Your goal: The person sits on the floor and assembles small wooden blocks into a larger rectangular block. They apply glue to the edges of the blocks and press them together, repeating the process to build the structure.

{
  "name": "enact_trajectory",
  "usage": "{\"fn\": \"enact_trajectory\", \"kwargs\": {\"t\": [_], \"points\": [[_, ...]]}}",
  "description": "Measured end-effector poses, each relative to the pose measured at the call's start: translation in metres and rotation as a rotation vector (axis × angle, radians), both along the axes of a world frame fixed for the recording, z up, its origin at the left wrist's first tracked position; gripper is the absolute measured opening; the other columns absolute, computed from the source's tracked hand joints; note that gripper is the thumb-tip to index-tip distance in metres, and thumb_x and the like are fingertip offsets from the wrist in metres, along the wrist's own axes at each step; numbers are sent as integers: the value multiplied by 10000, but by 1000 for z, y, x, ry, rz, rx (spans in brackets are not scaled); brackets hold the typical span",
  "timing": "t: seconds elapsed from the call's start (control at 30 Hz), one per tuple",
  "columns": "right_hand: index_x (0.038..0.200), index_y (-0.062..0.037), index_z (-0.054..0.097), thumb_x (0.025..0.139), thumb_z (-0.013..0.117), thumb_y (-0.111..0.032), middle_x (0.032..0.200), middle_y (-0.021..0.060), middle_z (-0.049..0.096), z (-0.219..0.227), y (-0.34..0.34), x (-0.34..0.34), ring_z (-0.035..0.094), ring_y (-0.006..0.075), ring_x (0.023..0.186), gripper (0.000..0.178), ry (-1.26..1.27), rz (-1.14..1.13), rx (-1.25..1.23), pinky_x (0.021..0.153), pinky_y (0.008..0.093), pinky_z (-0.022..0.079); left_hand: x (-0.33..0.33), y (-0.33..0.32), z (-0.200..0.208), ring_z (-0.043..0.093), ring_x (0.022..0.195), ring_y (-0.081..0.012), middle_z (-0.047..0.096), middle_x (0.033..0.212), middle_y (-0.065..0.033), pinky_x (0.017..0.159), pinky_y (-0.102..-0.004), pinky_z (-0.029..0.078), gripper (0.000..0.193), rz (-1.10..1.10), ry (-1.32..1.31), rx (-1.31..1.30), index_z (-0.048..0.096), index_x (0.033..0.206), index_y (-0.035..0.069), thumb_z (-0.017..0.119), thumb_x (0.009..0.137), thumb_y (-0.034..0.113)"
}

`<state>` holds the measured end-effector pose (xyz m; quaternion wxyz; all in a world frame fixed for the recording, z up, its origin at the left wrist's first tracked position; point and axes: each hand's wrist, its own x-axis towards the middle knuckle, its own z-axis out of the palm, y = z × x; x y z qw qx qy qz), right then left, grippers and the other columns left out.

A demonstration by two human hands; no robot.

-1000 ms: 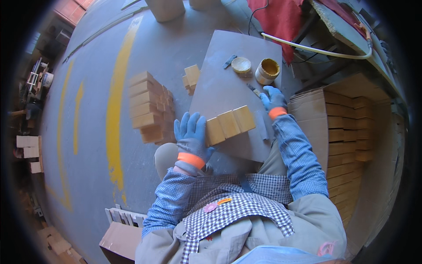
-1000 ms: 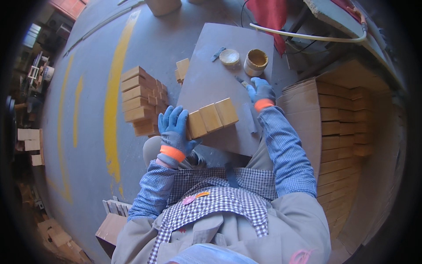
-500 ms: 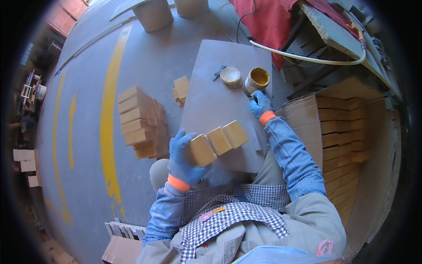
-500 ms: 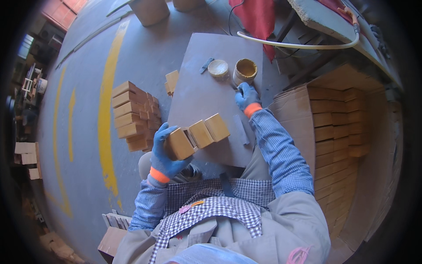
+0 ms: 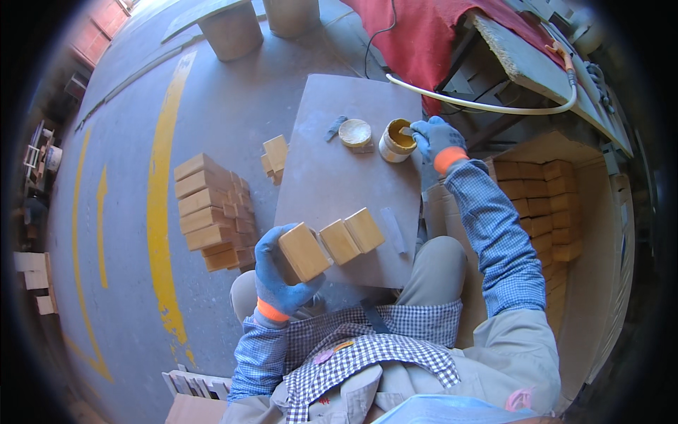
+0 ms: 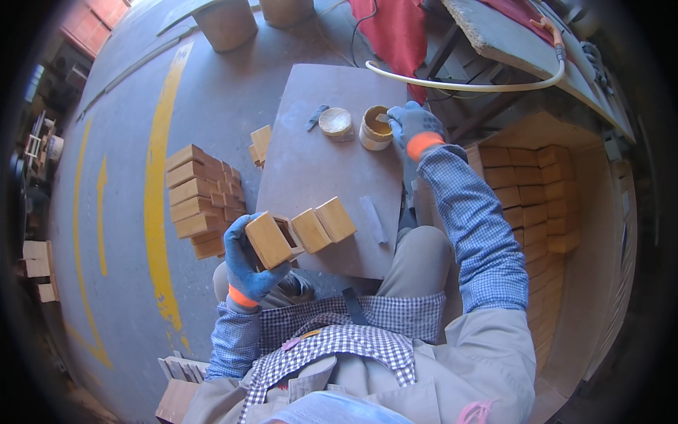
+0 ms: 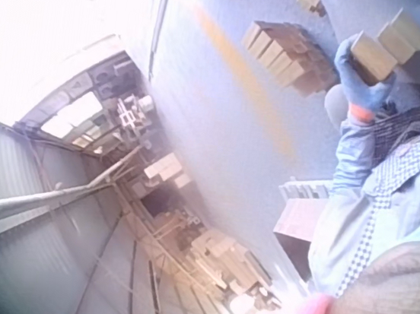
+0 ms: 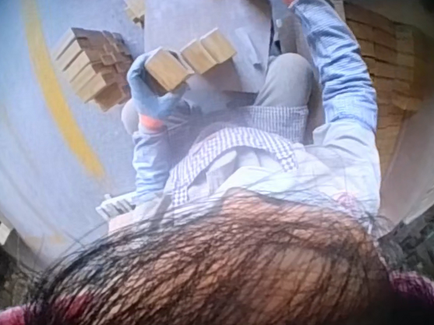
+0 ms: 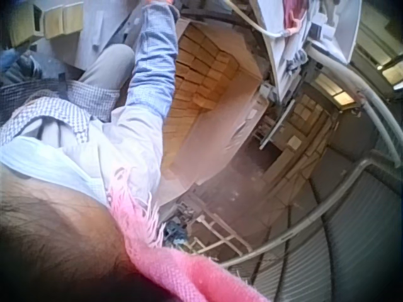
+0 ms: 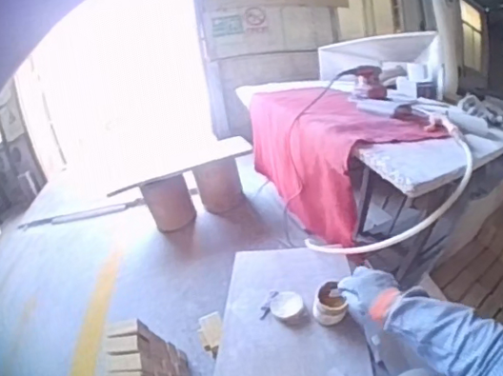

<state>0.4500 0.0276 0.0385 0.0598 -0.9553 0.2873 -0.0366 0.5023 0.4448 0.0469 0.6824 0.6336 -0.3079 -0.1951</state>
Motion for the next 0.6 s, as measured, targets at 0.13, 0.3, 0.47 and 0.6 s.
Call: {"fn": "enact_trajectory", "kwargs": {"t": [0.13,0.3,0.47,0.6], "points": [[1182,-180,706,995,589,-294,1124,105,678,-1,3,23,672,336,1035,249,196,46,-138,896,445,549,1,0,-5,580,1204,-237,570,1308,-126,1033,-388,485,841,4,46,-60,407,1413,42,808,676,-12],[1176,-197,700,962,595,-265,1140,100,691,-11,6,46,677,349,1032,248,287,36,-228,889,459,554,2,2,-11,566,1244,-232,565,1356,-128,1055,-377,467,848,14,-8,-20,411,1447,20,817,703,12],[1146,-151,737,950,645,-269,1123,145,716,-20,-8,36,685,336,1013,246,94,-65,81,920,421,536,5,1,-12,601,1236,-253,592,1343,-138,1051,-360,478,858,78,-67,30,415,1460,13,838,715,62],[1057,-90,750,949,685,-247,922,82,734,-36,-26,9,682,203,820,201,-250,-184,432,751,323,537,7,0,-12,605,1233,-257,596,1344,-143,1043,-362,485,873,115,-82,48,401,1471,7,835,716,68]]}}
